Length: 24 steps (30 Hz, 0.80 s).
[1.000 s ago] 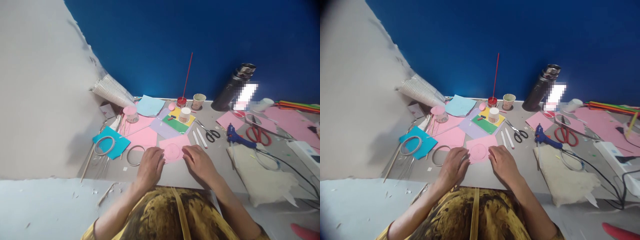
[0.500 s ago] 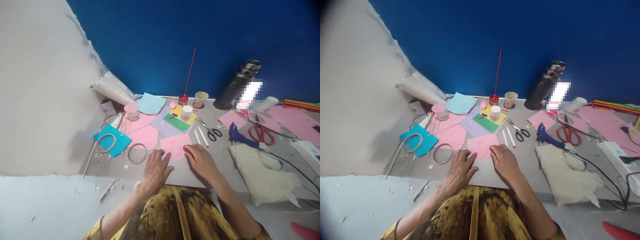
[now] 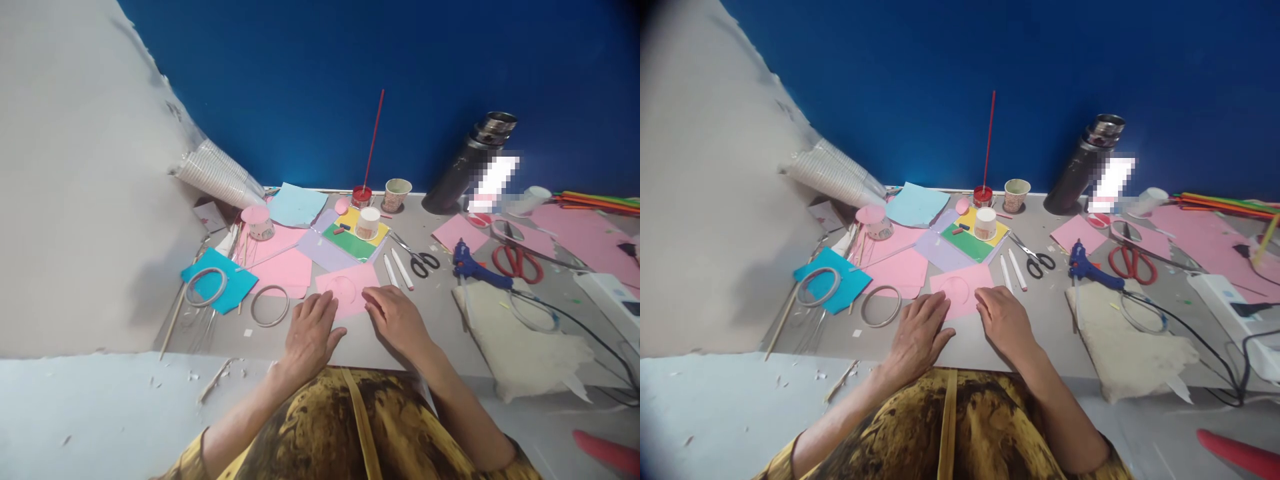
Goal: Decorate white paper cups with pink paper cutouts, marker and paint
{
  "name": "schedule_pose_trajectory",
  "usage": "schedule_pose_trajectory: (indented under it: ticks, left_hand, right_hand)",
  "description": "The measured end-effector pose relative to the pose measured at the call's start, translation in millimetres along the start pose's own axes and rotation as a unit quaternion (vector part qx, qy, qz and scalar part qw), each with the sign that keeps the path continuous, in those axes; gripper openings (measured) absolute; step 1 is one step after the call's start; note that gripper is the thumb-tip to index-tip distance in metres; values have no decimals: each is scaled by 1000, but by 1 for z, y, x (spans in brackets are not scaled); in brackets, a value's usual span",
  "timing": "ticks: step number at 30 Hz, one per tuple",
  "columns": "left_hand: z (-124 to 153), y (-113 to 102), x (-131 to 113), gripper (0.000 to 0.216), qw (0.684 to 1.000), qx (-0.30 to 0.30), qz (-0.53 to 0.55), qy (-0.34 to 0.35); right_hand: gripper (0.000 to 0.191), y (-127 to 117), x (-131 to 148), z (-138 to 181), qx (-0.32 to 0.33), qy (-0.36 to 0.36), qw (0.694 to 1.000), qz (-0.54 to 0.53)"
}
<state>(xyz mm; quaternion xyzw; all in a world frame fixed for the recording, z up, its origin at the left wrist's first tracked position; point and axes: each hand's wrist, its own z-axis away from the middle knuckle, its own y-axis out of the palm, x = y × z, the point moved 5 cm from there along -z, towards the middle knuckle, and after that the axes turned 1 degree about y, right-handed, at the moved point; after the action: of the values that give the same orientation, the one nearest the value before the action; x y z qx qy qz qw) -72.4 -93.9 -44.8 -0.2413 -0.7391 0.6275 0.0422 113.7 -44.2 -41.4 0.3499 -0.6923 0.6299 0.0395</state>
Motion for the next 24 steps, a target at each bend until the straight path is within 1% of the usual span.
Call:
schedule_pose_trajectory:
  ticks: [5,9,11,13,15,17,19,20,22,24]
  left_hand:
    - [0,2,1,44,1000,2,3,4]
    - [-1,1,-1,42,1000,-11,-9,6]
    - [-4,-1,-3,37,1000,-15,-15,3]
    - [-10,-3,-5,34,1000,-12,-18,-12]
    - [-18,-4,-8,37,999,-7,-24,-32]
    - [-26,-4,-9,38,998,1,-43,-45]
    - [-33,-2,-11,33,996,7,-68,-51]
    - [-35,-1,-11,30,995,9,-80,-52]
    - [-37,0,-10,27,994,6,-93,-51]
    - [-37,1,-9,27,995,-1,-92,-46]
  right_hand:
    - [22,-2,5,-2,3,-5,1000,4]
    - [27,-2,22,-9,-14,-64,998,-19]
    - [29,3,30,-13,9,-85,996,-18]
    - [30,11,33,-16,36,-85,996,-8]
    - [29,15,34,-17,49,-73,996,-6]
    - [28,16,33,-17,54,-65,996,-17]
    - [25,10,29,-16,55,-68,996,-34]
    - [24,4,24,-16,42,-66,996,-36]
    - [23,-14,7,-15,-19,-34,999,-12]
    - [23,-36,-17,-14,-98,37,993,49]
